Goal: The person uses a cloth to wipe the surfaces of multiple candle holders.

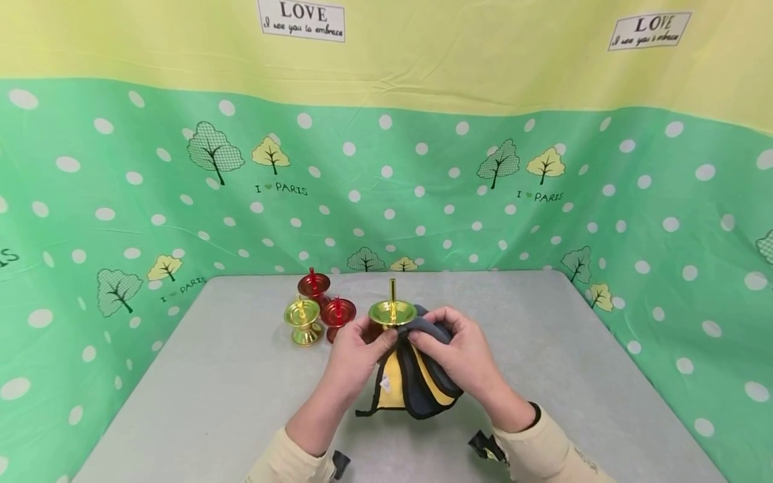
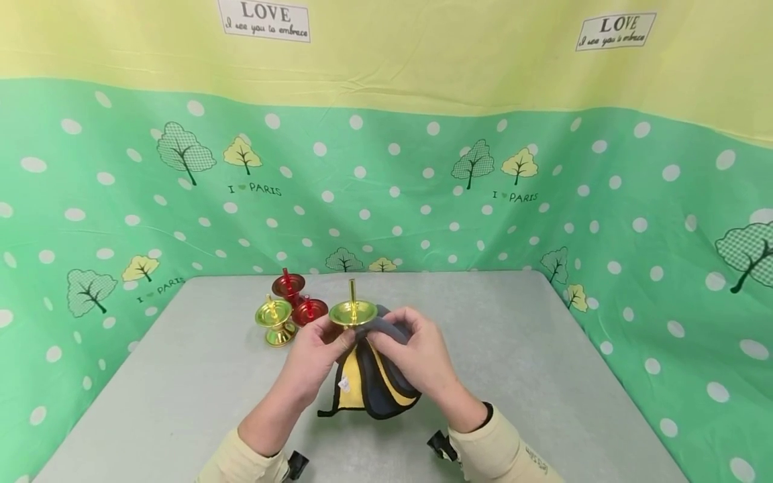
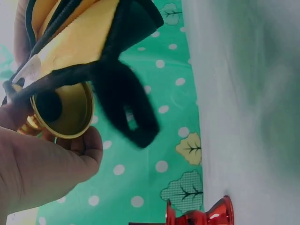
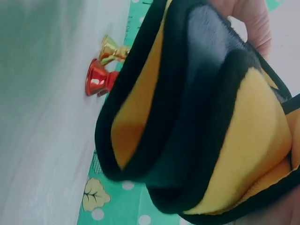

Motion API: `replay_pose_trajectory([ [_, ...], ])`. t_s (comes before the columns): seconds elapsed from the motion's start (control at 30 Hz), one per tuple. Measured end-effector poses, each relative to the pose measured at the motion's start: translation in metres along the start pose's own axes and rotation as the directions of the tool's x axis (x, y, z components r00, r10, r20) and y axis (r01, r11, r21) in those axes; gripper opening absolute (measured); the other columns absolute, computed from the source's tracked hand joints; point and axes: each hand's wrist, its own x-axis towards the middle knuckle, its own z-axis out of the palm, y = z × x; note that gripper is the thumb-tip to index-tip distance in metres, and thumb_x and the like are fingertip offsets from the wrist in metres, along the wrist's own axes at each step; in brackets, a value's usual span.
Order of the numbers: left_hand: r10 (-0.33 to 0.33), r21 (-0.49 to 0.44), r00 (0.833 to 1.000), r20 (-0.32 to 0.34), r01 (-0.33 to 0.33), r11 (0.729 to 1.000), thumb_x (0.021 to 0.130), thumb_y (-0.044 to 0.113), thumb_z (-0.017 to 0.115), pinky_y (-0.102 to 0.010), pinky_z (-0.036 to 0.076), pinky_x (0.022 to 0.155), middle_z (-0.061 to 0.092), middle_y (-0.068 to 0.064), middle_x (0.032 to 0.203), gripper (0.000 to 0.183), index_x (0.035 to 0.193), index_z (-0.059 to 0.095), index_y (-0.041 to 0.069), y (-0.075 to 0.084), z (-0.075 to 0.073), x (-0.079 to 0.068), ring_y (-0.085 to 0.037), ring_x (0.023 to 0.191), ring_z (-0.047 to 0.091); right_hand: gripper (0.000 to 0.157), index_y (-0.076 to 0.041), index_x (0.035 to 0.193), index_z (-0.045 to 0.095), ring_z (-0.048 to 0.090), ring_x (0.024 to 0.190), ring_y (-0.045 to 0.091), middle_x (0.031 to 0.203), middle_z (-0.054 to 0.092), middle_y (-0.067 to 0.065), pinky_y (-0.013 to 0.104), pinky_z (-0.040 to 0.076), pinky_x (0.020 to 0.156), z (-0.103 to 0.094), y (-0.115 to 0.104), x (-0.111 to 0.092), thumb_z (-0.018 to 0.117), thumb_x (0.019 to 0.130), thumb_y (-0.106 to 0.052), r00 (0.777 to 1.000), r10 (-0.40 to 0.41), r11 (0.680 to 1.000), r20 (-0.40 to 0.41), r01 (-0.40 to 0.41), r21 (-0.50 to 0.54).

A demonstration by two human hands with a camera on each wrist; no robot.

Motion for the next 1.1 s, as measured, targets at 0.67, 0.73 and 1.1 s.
replay_pose_trajectory([
  [0.67, 0.114, 0.08, 0.993, 0.002, -0.114, 0.99, 0.096, 0.015, 0.08, -0.026, 0.057, 0.088, 0.078, -0.012, 0.123, 0.037, 0.132, 0.075, 0.011, 0.002, 0.002, -0.003, -0.021, 0.111, 0.07, 0.018, -0.015, 0.095, 0.07, 0.065, 0.072, 0.008, 0.092, 0.075, 0.005, 0.024, 0.055, 0.063, -0.01, 0.013, 0.005, 0.086, 0.091, -0.022, 0.991, -0.121, 0.953, 0.061, 0.133, -0.271],
  [0.73, 0.097, 0.065, 0.995, -0.013, -0.095, 0.993, 0.095, 0.014, 0.081, -0.023, 0.058, 0.084, 0.078, -0.012, 0.12, 0.038, 0.132, 0.075, 0.011, 0.001, 0.002, -0.002, -0.019, 0.105, 0.07, 0.018, -0.015, 0.095, 0.071, 0.063, 0.069, 0.005, 0.09, 0.076, 0.004, 0.024, 0.054, 0.061, -0.008, 0.012, 0.003, 0.087, 0.09, -0.022, 0.981, -0.179, 0.94, 0.069, 0.191, -0.282],
  [1.1, 0.081, 0.036, 0.996, -0.024, -0.08, 0.996, 0.095, 0.013, 0.082, -0.022, 0.058, 0.078, 0.079, -0.014, 0.114, 0.036, 0.13, 0.076, 0.009, 0.003, 0.001, -0.002, -0.015, 0.099, 0.069, 0.02, -0.014, 0.097, 0.07, 0.068, 0.08, 0.008, 0.099, 0.077, 0.004, 0.025, 0.056, 0.067, -0.003, 0.016, -0.002, 0.089, 0.089, -0.018, 0.941, -0.316, 0.9, 0.117, 0.337, -0.275],
])
